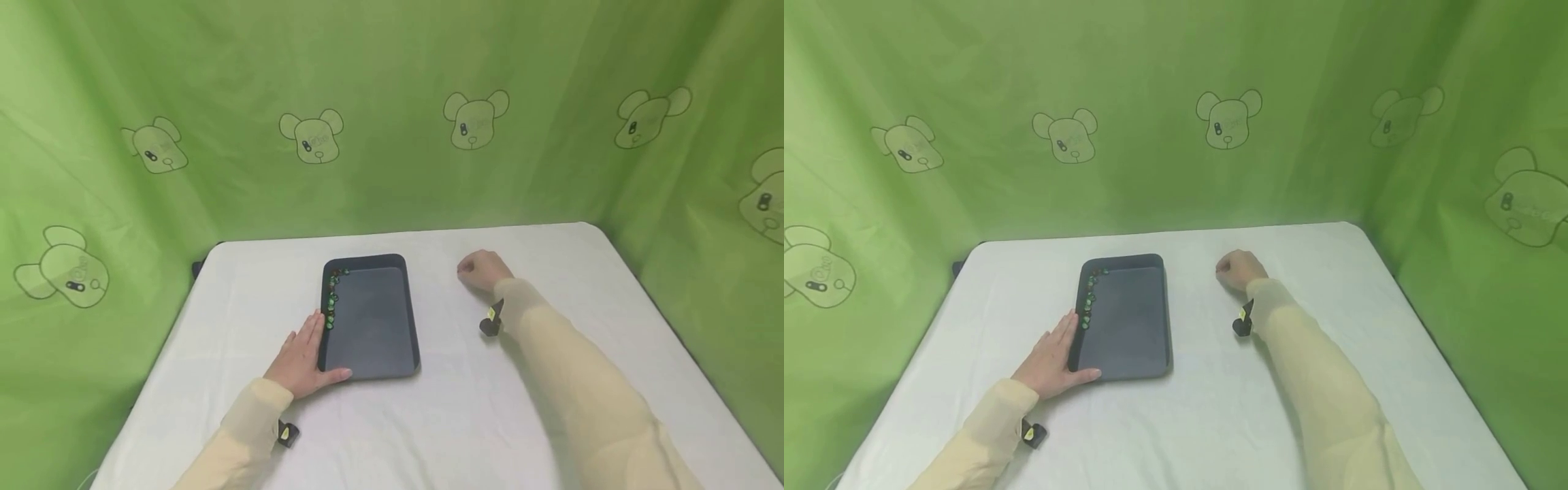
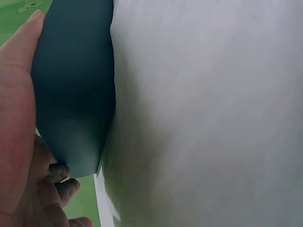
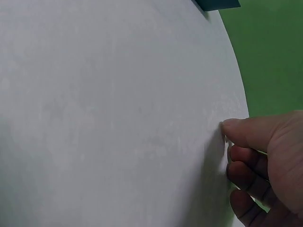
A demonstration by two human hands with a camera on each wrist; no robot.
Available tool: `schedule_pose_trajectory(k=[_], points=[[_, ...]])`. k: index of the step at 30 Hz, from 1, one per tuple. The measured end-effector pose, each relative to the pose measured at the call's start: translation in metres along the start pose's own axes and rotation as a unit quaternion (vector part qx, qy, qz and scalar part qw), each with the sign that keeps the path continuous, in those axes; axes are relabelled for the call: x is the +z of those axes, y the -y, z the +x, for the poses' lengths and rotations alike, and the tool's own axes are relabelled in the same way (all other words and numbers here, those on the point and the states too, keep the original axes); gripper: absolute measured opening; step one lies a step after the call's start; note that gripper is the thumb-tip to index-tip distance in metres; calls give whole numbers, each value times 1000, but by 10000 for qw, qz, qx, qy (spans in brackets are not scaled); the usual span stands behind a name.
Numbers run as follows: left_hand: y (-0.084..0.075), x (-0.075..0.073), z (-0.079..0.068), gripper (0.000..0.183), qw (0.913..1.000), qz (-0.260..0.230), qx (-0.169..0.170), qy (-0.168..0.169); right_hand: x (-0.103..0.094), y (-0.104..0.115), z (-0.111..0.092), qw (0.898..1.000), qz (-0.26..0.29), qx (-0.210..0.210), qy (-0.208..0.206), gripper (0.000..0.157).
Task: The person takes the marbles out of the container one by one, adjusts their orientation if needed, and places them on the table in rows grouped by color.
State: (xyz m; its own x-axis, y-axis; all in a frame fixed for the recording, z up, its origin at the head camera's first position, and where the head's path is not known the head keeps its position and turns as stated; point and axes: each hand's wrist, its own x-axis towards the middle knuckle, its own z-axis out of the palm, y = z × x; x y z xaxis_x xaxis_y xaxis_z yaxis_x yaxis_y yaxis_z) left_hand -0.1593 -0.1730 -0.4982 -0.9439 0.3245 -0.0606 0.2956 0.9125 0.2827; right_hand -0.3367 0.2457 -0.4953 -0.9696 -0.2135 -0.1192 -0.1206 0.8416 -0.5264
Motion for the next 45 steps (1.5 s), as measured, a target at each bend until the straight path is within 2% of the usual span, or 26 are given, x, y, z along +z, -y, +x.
schedule_pose_trajectory(k=[11, 20, 29, 36, 45], points=[[1, 4, 1, 126, 9998, -50, 67, -157, 2, 0, -2, 10000, -36, -31, -31, 26], [3, 6, 0, 125, 9999, -55, 66, -115, 2, -1, -4, 10000, -73, 5, -11, 26], [4, 8, 0, 125, 9996, -117, 138, -235, 0, -1, -6, 9999, -57, 28, -129, 26], [7, 7, 1, 125, 9998, -66, 97, -159, -9, 4, -6, 9997, -81, -70, -211, 38], [5, 3, 1, 124, 9999, -122, 8, -33, -18, 22, -9, 9995, 37, -267, -174, 40]])
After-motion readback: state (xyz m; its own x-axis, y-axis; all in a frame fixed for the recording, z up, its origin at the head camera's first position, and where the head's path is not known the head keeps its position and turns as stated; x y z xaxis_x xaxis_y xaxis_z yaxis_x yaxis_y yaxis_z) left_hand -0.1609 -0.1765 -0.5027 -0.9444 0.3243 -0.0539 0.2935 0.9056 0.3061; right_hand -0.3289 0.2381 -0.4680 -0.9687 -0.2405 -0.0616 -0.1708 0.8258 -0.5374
